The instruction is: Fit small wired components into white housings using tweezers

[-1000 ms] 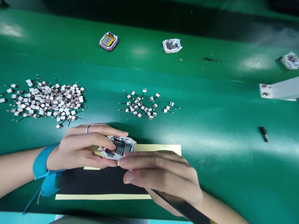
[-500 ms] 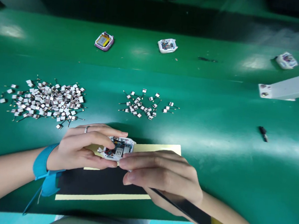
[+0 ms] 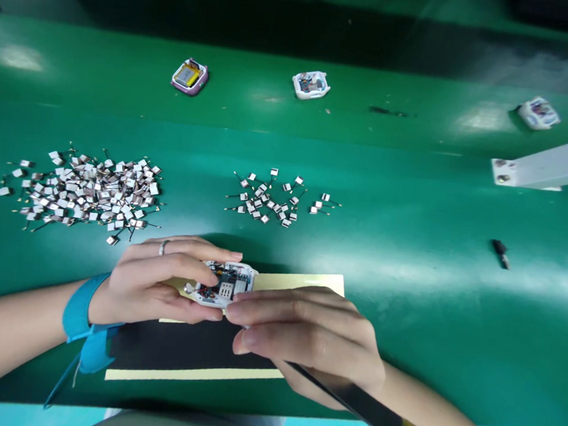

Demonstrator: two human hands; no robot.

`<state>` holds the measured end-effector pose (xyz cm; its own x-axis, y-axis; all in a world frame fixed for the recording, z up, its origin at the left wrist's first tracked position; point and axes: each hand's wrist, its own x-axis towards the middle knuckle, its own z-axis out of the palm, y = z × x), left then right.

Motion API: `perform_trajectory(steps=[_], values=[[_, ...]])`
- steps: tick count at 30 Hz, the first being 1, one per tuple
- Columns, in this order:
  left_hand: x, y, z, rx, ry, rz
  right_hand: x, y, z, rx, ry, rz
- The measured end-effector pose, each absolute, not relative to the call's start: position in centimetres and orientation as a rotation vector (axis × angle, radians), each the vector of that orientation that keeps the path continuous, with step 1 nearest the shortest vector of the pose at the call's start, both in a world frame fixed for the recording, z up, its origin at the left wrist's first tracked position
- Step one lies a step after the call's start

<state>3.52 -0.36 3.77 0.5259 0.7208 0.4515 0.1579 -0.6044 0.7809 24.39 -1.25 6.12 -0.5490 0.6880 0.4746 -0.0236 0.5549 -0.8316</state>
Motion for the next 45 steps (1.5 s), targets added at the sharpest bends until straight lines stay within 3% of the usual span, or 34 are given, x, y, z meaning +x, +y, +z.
perform_trajectory(steps=[45], values=[[3.4, -0.4, 3.6, 2.216, 0.734, 1.060, 24.4, -1.9, 5.4, -0.580, -1.849, 1.088]])
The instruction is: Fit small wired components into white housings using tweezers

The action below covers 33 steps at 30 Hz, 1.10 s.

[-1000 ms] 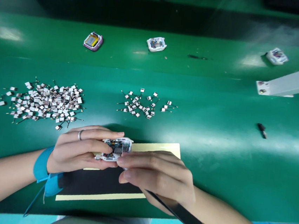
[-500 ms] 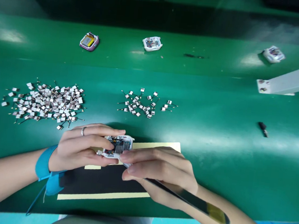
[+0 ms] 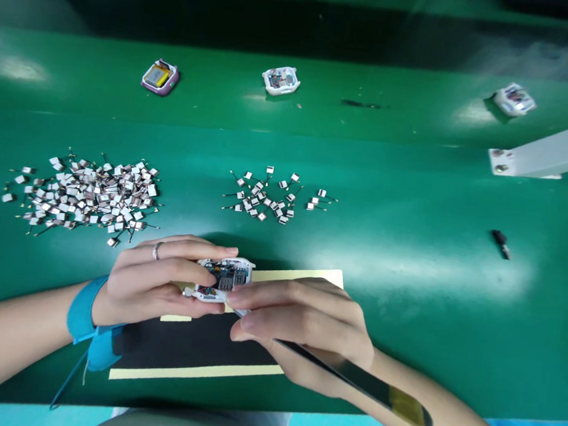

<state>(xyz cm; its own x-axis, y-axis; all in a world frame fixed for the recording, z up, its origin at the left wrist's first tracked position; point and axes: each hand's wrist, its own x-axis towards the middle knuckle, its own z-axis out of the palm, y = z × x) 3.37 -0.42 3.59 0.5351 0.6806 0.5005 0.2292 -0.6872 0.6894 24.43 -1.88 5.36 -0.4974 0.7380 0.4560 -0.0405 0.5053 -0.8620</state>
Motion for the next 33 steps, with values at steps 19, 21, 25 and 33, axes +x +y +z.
perform_trajectory(steps=[19, 21, 25, 33], values=[[3.55, -0.27, 3.89, 2.221, 0.714, 1.059, 24.49, -1.75, 5.45, -0.585, -1.826, 1.108], [3.56, -0.26, 3.92, 2.198, 0.723, 1.055, 24.61, -1.74, 5.46, -0.558, -1.859, 1.117], [3.54, -0.29, 3.90, 2.158, 0.718, 1.049, 24.76, -1.69, 5.45, -0.527, -1.889, 1.122], [3.51, -0.31, 3.87, 2.145, 0.735, 1.023, 24.81, -1.57, 5.47, -0.494, -1.926, 1.062]])
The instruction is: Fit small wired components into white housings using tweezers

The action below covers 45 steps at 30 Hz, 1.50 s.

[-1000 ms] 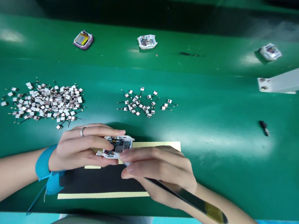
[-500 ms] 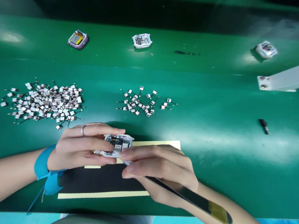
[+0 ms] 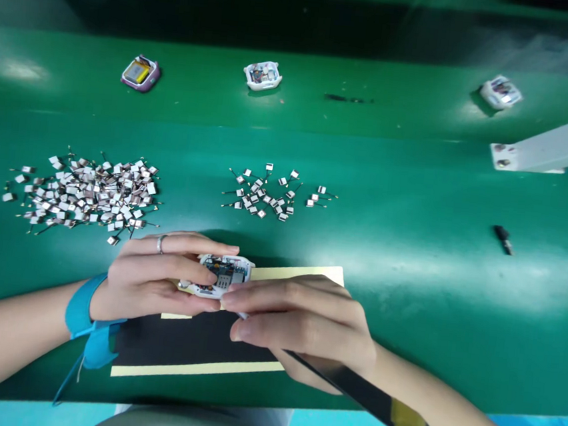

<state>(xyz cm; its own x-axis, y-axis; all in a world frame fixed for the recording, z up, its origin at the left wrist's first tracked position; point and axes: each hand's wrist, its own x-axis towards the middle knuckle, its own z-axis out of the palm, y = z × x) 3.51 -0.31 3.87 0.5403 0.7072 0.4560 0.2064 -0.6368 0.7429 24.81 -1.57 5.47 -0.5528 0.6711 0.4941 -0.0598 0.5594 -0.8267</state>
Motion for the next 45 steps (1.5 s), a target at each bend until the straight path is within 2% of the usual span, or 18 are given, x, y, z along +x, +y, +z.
perform_trajectory(steps=[25, 45], values=[[3.55, -0.22, 3.99, 2.140, 0.681, 1.049, 24.16, -1.33, 5.69, -0.460, -1.931, 0.937], [3.59, -0.28, 3.79, 2.098, 0.647, 1.046, 24.53, -1.88, 5.30, -0.526, -1.919, 0.980]])
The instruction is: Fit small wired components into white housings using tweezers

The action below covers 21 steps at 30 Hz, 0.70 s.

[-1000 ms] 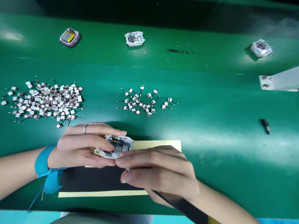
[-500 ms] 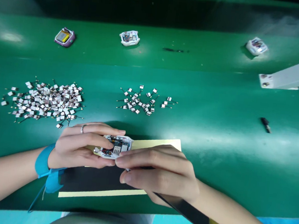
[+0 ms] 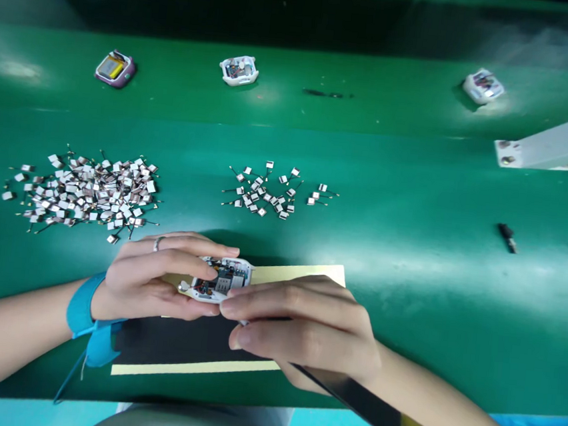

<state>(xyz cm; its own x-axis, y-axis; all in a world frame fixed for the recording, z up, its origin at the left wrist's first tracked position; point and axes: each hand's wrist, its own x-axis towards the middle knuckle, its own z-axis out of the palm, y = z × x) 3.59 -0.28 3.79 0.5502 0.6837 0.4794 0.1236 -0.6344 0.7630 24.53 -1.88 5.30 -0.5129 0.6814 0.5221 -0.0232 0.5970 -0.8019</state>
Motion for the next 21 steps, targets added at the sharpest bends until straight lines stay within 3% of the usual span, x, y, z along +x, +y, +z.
perform_trajectory(steps=[21], values=[[3.36, -0.73, 3.73, 2.308, 0.700, 1.105, 24.50, -1.83, 5.58, -0.576, -2.098, 0.795]])
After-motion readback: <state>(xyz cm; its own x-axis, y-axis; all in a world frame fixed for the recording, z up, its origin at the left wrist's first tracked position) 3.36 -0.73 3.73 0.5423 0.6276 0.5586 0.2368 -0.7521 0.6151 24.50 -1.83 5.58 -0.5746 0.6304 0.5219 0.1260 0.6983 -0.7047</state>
